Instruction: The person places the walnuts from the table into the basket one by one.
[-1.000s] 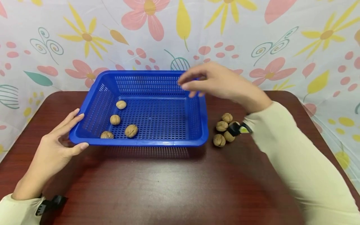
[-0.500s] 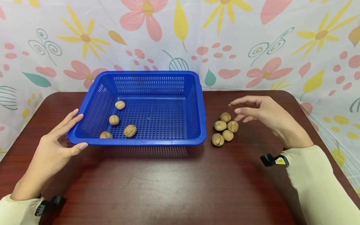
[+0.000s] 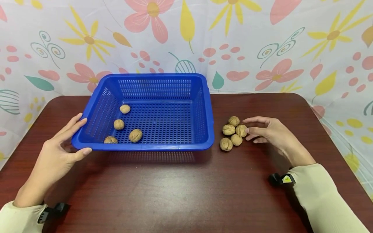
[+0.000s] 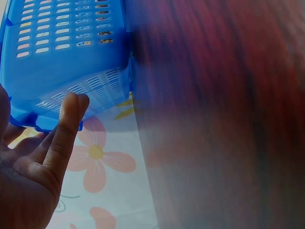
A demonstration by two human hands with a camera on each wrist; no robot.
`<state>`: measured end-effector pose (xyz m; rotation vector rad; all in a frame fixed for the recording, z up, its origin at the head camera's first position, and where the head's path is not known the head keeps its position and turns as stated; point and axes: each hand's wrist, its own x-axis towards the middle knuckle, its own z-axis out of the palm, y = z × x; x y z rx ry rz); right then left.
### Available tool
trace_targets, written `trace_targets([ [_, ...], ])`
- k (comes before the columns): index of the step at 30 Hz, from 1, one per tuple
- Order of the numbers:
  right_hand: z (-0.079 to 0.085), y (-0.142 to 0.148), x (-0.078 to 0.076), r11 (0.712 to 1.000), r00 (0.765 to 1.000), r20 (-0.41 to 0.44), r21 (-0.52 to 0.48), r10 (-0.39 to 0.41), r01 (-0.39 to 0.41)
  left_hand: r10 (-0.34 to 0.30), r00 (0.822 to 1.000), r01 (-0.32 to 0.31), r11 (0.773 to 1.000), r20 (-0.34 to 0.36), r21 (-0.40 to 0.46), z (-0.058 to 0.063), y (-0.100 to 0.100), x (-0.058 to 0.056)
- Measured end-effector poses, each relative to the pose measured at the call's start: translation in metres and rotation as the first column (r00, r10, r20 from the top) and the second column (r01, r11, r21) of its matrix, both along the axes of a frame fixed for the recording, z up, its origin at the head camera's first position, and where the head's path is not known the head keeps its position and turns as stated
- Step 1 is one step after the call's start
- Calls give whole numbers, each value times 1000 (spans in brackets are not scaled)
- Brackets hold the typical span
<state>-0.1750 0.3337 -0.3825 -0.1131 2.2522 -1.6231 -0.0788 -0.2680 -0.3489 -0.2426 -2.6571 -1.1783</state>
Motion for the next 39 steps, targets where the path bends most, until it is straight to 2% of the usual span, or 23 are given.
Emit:
trace_targets([
  [12, -11, -4, 1, 981, 999, 45, -193, 29, -20, 8, 1000, -7, 1000, 10, -10, 2, 2, 0],
  [27, -13, -8, 2, 994, 999, -12, -93, 49, -50, 6, 1000, -6, 1000, 13, 5, 1, 2, 0],
  [33, -9, -4, 4, 989, 998, -26, -135, 59, -62, 2, 1000, -2, 1000, 6, 11, 2, 2, 1],
  [39, 2, 0, 1, 978, 997, -42, -200, 59, -66, 0, 1000, 0, 1000, 10, 9, 4, 3, 1],
])
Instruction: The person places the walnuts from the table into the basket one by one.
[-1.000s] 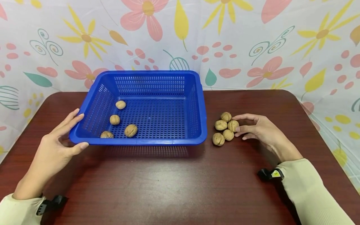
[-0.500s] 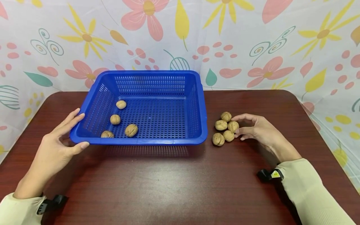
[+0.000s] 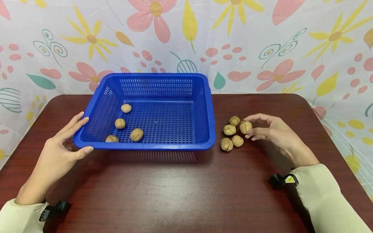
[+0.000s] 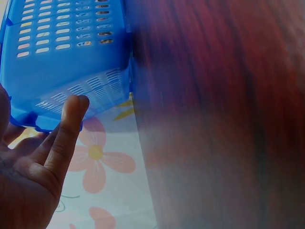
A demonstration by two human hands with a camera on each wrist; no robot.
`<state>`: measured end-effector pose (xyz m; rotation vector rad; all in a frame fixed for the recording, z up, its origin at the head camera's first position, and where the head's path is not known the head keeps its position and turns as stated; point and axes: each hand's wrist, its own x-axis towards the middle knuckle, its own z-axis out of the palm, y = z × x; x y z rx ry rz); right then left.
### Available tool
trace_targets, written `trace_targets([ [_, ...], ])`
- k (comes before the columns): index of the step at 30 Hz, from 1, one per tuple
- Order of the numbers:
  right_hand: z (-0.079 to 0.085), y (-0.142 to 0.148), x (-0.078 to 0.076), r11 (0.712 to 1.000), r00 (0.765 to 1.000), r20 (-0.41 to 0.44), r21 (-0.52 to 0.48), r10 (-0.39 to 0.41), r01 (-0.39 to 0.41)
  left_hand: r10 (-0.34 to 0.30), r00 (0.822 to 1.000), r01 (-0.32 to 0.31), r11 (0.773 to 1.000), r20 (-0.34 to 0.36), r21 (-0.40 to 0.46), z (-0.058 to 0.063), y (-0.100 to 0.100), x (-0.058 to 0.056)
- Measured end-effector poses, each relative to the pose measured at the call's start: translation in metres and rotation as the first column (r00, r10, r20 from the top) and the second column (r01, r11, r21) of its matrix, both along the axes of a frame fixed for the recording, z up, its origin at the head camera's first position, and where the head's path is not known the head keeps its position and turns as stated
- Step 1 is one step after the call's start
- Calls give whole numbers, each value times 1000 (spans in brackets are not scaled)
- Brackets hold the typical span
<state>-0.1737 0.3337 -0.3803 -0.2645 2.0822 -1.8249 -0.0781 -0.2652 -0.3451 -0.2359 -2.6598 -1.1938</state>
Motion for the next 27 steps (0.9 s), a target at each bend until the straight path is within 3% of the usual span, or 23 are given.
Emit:
trace_targets([
  [7, 25, -8, -7, 995, 997, -81, -100, 11, -19, 4, 1000, -4, 1000, 4, 6, 1, 0, 0],
  [14, 68, -34, -28, 968, 988, -122, -221, 93, -118, -1, 1000, 0, 999, 25, 46, 1, 1, -1],
  [22, 121, -98, -45, 964, 988, -97, -225, 123, -142, -9, 1000, 7, 997, 27, 76, 0, 1, -2],
  [27, 139, -147, -55, 969, 989, -90, -207, 121, -137, -1, 1000, 0, 999, 10, 54, -2, -1, -1],
])
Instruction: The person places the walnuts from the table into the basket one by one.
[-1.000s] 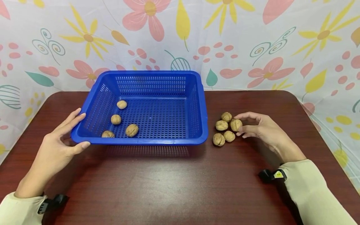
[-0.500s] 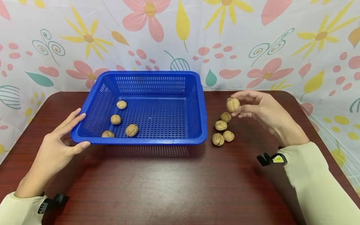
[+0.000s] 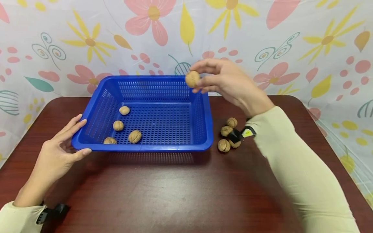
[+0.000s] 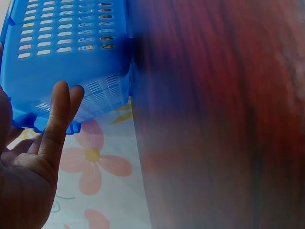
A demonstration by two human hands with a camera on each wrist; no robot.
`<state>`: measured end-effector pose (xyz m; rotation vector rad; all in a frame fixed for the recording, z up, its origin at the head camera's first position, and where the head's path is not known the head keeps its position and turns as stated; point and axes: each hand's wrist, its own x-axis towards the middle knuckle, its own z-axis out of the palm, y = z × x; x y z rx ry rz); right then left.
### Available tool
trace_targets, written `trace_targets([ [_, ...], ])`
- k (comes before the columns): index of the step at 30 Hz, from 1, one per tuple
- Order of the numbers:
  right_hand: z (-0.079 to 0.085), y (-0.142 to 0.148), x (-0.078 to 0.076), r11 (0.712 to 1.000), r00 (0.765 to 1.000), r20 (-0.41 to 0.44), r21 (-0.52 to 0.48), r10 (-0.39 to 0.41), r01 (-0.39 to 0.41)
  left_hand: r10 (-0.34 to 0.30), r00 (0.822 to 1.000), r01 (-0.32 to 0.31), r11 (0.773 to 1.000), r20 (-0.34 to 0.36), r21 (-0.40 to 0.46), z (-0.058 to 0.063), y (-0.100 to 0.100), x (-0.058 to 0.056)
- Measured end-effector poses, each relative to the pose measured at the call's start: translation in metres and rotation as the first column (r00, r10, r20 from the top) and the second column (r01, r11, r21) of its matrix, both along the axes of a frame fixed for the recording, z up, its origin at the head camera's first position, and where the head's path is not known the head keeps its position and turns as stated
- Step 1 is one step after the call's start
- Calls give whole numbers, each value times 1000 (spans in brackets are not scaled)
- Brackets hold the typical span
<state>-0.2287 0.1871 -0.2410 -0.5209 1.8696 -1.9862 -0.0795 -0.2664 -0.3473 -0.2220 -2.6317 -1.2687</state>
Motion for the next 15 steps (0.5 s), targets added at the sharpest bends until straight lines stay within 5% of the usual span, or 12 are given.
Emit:
trace_targets([
  [7, -6, -67, -27, 997, 997, -2, 23, 73, -73, -7, 1000, 7, 1000, -12, 20, -1, -3, 2],
  [15, -35, -130, -40, 982, 977, 121, 39, 176, -182, -27, 1000, 28, 998, -13, 59, -2, 0, 1],
])
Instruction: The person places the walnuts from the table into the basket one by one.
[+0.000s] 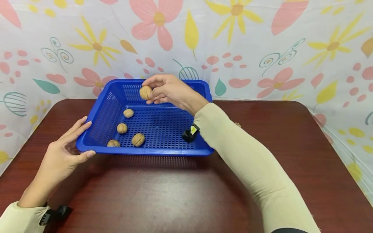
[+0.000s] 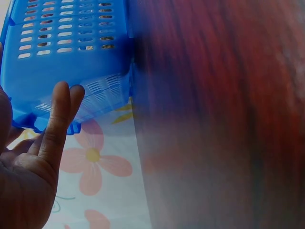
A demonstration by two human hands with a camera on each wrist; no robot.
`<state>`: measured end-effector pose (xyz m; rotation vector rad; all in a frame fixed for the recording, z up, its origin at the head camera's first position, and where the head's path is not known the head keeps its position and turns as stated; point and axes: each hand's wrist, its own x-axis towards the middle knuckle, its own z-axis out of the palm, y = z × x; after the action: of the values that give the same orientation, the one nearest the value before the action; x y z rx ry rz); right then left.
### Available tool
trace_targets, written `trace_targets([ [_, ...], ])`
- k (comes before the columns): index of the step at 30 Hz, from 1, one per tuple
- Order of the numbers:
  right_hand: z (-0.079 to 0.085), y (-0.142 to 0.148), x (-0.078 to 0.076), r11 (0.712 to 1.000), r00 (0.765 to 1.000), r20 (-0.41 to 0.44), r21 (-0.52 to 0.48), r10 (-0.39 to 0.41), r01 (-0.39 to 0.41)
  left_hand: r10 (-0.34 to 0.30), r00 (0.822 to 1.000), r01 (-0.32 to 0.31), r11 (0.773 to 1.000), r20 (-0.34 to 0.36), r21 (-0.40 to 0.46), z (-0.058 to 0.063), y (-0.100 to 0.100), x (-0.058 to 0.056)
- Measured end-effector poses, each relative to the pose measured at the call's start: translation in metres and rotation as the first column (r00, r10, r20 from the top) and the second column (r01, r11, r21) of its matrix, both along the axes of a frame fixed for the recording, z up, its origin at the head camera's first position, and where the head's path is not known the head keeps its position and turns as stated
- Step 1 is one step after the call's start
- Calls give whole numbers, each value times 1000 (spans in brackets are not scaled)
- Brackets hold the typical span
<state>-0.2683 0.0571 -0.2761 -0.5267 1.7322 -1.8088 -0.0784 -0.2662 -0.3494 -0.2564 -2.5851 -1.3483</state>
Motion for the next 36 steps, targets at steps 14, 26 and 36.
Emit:
trace_targets([
  [14, -39, -32, 0, 960, 987, 35, 227, 158, -161, 8, 1000, -8, 1000, -10, -14, 4, 3, 1],
  [26, -58, -40, -2, 943, 976, 80, 252, 203, -217, 9, 1000, -9, 1000, -13, -8, 6, 5, 0],
  [36, -64, -42, 0, 909, 961, 77, 314, 264, -275, 13, 1000, -13, 1000, -2, -25, 5, 8, -1],
])
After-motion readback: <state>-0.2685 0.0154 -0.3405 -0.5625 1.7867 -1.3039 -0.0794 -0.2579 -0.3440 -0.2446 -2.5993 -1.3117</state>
